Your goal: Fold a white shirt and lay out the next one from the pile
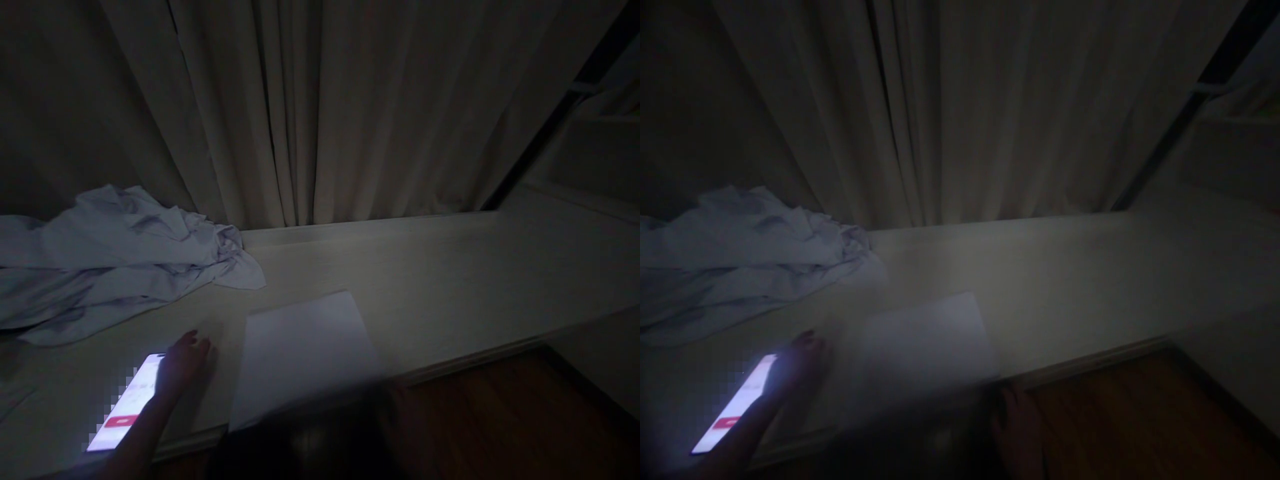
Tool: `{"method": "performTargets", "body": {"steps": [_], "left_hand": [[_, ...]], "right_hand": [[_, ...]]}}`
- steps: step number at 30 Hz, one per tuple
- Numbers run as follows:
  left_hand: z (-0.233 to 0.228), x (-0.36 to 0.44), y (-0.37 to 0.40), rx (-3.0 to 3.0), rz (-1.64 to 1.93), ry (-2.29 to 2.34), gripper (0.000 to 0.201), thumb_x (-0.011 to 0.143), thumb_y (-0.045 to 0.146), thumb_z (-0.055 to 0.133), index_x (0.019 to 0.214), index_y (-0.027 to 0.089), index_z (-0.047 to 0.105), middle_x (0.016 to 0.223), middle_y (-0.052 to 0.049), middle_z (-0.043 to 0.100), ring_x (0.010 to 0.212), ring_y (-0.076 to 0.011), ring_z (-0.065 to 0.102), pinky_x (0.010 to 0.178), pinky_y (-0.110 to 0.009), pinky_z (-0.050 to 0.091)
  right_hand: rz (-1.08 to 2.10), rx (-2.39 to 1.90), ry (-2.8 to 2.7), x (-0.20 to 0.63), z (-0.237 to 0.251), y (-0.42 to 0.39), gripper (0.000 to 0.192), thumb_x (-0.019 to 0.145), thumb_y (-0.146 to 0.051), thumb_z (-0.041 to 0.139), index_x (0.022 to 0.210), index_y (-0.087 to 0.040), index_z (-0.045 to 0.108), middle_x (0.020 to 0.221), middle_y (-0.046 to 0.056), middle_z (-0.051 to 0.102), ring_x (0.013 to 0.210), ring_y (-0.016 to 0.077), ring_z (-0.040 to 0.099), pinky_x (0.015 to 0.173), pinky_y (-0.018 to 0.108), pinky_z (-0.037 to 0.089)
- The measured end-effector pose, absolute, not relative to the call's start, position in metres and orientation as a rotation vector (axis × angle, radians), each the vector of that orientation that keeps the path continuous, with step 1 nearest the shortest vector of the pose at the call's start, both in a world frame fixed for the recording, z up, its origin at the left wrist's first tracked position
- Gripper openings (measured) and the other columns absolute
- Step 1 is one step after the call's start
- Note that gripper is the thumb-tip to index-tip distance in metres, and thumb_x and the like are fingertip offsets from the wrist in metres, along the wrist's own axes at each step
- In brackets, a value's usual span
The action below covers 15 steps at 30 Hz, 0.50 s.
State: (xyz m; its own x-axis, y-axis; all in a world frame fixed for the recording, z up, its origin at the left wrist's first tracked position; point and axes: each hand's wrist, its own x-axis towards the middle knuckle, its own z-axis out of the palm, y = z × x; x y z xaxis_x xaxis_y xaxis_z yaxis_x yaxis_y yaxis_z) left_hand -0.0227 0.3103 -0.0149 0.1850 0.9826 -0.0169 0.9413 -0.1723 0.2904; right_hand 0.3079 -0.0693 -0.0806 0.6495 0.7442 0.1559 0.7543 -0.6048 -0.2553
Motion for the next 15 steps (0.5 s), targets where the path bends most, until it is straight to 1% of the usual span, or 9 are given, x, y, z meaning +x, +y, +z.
{"method": "performTargets", "body": {"steps": [4,8,10,12,13,15], "left_hand": [[-0.021,0.035,0.308,2.034,0.186,1.645,0.055,0.085,0.05,0.026,0.103,0.013,0.063,0.104,-0.016,0.069,0.097,-0.0281,0.063,0.085,-0.038,0.046],[-0.037,0.069,0.311,2.013,0.255,1.59,0.051,0.083,0.05,0.032,0.099,0.013,0.064,0.104,-0.014,0.069,0.099,-0.0267,0.063,0.086,-0.036,0.046],[-0.04,0.077,0.315,1.99,0.315,1.621,0.048,0.082,0.044,0.034,0.103,0.011,0.062,0.104,-0.014,0.068,0.097,-0.0252,0.063,0.085,-0.034,0.047],[-0.037,0.081,0.317,1.962,0.376,1.667,0.048,0.082,0.039,0.034,0.113,0.01,0.056,0.106,-0.014,0.067,0.095,-0.0233,0.064,0.084,-0.033,0.048],[-0.036,0.083,0.315,1.965,0.413,1.688,0.05,0.082,0.037,0.034,0.119,0.009,0.053,0.109,-0.014,0.066,0.097,-0.0231,0.063,0.085,-0.033,0.047],[-0.034,0.089,0.305,2.086,0.488,1.681,0.053,0.082,0.034,0.034,0.126,0.008,0.047,0.12,-0.015,0.061,0.107,-0.0242,0.058,0.093,-0.036,0.044]], "right_hand": [[-0.063,-2.566,-1.216,0.308,-0.079,-0.071,0.039,0.074,-0.022,0.049,0.109,-0.025,0.065,0.113,0.01,0.063,0.109,0.0281,0.057,0.093,0.038,0.046],[-0.108,-2.559,-1.247,0.312,-0.083,-0.072,0.04,0.073,-0.025,0.049,0.11,-0.029,0.065,0.112,0.009,0.064,0.107,0.0301,0.059,0.09,0.042,0.048],[-0.132,-2.554,-1.265,0.315,-0.087,-0.072,0.042,0.072,-0.026,0.05,0.111,-0.031,0.064,0.111,0.009,0.065,0.106,0.0311,0.059,0.089,0.044,0.049],[-0.15,-2.551,-1.275,0.317,-0.092,-0.073,0.045,0.071,-0.027,0.051,0.113,-0.033,0.063,0.11,0.009,0.065,0.104,0.0324,0.06,0.087,0.046,0.05],[-0.155,-2.551,-1.273,0.318,-0.094,-0.073,0.047,0.07,-0.027,0.051,0.115,-0.034,0.062,0.11,0.009,0.065,0.104,0.033,0.06,0.087,0.046,0.05],[-0.155,-2.552,-1.263,0.319,-0.099,-0.074,0.048,0.07,-0.028,0.051,0.116,-0.034,0.061,0.11,0.009,0.065,0.104,0.0334,0.06,0.086,0.047,0.05]]}}
